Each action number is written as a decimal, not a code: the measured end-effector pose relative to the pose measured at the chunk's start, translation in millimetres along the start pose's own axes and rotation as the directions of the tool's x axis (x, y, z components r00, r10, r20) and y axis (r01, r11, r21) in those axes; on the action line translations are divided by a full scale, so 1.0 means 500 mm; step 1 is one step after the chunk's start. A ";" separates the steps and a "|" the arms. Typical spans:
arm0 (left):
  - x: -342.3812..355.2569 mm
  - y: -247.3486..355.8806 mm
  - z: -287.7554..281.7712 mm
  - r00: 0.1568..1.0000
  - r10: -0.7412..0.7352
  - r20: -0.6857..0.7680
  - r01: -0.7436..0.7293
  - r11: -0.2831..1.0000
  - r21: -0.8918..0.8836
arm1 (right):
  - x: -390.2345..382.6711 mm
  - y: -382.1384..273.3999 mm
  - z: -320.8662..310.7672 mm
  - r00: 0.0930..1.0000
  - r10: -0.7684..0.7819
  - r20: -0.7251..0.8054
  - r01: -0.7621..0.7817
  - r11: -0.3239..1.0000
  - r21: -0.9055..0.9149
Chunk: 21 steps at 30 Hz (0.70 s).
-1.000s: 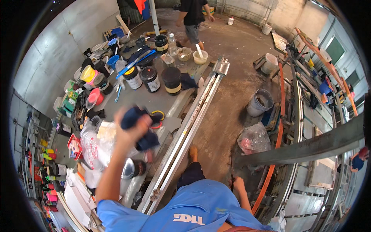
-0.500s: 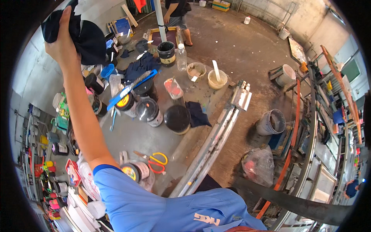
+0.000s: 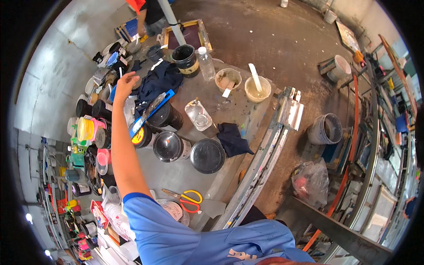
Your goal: The person uses large shears to cut a piece of black fabric into smaller strips on a metal workbench. The person handles the fabric and shears directly, cutting the material into multiple pieces and placing them on the table.
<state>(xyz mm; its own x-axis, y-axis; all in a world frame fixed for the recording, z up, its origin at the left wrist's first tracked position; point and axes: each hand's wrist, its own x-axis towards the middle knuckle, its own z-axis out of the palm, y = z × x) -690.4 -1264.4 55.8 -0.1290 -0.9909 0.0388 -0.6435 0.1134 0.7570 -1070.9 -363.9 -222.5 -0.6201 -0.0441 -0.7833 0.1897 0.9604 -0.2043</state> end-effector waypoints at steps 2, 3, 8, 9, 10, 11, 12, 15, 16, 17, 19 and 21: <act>0.005 0.045 -0.027 0.963 0.270 0.009 -0.270 0.962 0.046 | -0.008 0.051 0.007 1.000 0.007 -0.003 -0.007 0.998 0.058; 0.006 0.081 -0.008 0.947 0.320 0.041 -0.315 0.945 -0.088 | -0.023 0.096 0.011 1.000 0.018 -0.018 -0.017 0.997 0.072; -0.200 0.342 0.100 0.820 0.555 0.141 -0.511 0.820 -0.257 | -0.106 0.342 0.140 0.999 -0.007 -0.052 0.010 0.998 0.062; -0.264 0.370 0.135 0.797 0.599 0.082 -0.542 0.767 -0.343 | -0.097 0.379 0.174 0.998 0.002 -0.055 0.001 0.999 0.048; -0.299 0.376 0.154 0.748 0.649 0.139 -0.583 0.742 -0.330 | -0.093 0.416 0.225 0.998 0.041 -0.054 -0.037 0.997 0.073; -0.504 0.515 0.168 0.626 0.725 0.285 -0.683 0.687 -0.246 | -0.097 0.393 0.243 0.948 0.281 0.151 -0.306 0.936 0.173; -0.557 0.545 0.188 0.543 0.743 0.391 -0.638 0.668 -0.384 | -0.094 0.342 0.225 0.816 0.465 0.342 -0.536 0.831 0.148; -0.743 0.645 0.351 0.201 0.704 0.681 -0.523 0.665 -0.533 | -0.140 0.431 0.306 0.890 0.280 0.360 -0.337 0.936 0.104; -0.763 0.639 0.457 0.089 0.701 0.708 -0.429 0.668 -0.608 | -0.120 0.524 0.400 0.932 0.234 0.277 -0.284 0.946 0.154; -0.840 0.668 0.527 -0.023 0.707 0.707 -0.356 0.655 -0.667 | -0.150 0.524 0.391 0.971 0.149 0.186 -0.187 0.959 0.211; -1.054 0.672 0.617 -0.060 0.679 0.732 -0.263 0.696 -0.668 | -0.252 0.520 0.464 0.964 0.141 0.225 -0.226 0.881 0.416; -1.312 0.661 0.667 -0.233 0.542 0.807 -0.180 0.792 -0.584 | -0.345 0.578 0.463 0.932 0.217 0.291 -0.360 0.644 0.675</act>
<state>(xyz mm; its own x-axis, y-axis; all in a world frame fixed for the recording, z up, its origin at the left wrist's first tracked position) -1069.9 -552.5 62.9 -0.9278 0.3514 -0.1251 -0.0456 0.2258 0.9731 -732.6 -142.4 -282.3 -0.3157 0.0870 -0.9449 0.8592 0.4487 -0.2458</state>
